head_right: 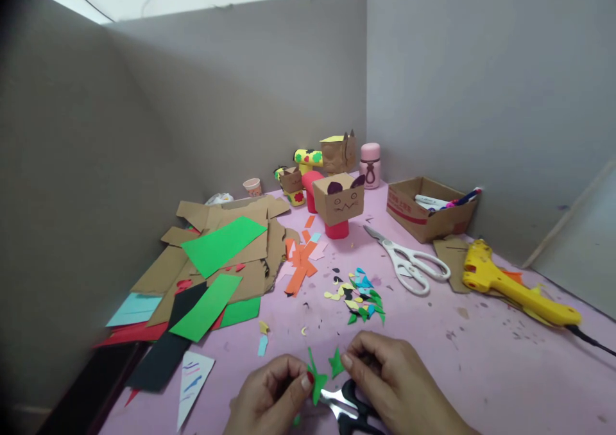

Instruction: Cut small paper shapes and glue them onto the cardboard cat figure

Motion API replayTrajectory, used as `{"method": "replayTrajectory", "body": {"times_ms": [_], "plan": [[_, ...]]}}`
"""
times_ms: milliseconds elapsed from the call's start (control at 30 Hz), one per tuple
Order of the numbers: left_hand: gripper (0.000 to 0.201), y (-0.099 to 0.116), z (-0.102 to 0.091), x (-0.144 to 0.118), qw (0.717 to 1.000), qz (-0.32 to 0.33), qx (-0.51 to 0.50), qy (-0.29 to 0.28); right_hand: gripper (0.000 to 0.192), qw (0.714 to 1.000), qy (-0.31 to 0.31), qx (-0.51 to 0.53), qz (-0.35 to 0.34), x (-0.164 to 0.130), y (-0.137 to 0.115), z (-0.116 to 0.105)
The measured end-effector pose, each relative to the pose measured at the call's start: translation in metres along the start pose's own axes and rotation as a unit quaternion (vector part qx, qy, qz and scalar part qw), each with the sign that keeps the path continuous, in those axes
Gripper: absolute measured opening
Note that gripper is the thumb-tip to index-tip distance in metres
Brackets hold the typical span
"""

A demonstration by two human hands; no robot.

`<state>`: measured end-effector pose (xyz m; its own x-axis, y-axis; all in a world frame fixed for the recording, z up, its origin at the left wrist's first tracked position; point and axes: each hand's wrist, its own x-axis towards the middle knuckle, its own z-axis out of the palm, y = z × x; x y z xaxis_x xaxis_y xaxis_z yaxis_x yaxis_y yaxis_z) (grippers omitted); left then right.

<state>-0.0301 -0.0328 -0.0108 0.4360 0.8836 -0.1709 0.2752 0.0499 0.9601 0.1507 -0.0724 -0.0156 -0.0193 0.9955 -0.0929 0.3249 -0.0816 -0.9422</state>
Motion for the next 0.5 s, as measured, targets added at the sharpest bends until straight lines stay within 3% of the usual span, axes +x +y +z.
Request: {"method": "replayTrajectory", "body": {"times_ms": [167,333,500], "plan": [[0.034,-0.005,0.003,-0.002,0.996,-0.042,-0.055,-0.062,0.037,0.99,-0.1,0.086,0.04,-0.003,-0.011,0.007],[0.05,-0.003,0.001,0.0,0.988,-0.059,-0.132,-0.047,0.034,0.979,-0.099,0.154,0.093,-0.003,-0.012,0.006],[0.042,-0.01,0.008,-0.001,0.986,-0.094,-0.12,-0.068,0.032,0.987,-0.092,0.113,0.066,-0.004,-0.014,0.005]]}}
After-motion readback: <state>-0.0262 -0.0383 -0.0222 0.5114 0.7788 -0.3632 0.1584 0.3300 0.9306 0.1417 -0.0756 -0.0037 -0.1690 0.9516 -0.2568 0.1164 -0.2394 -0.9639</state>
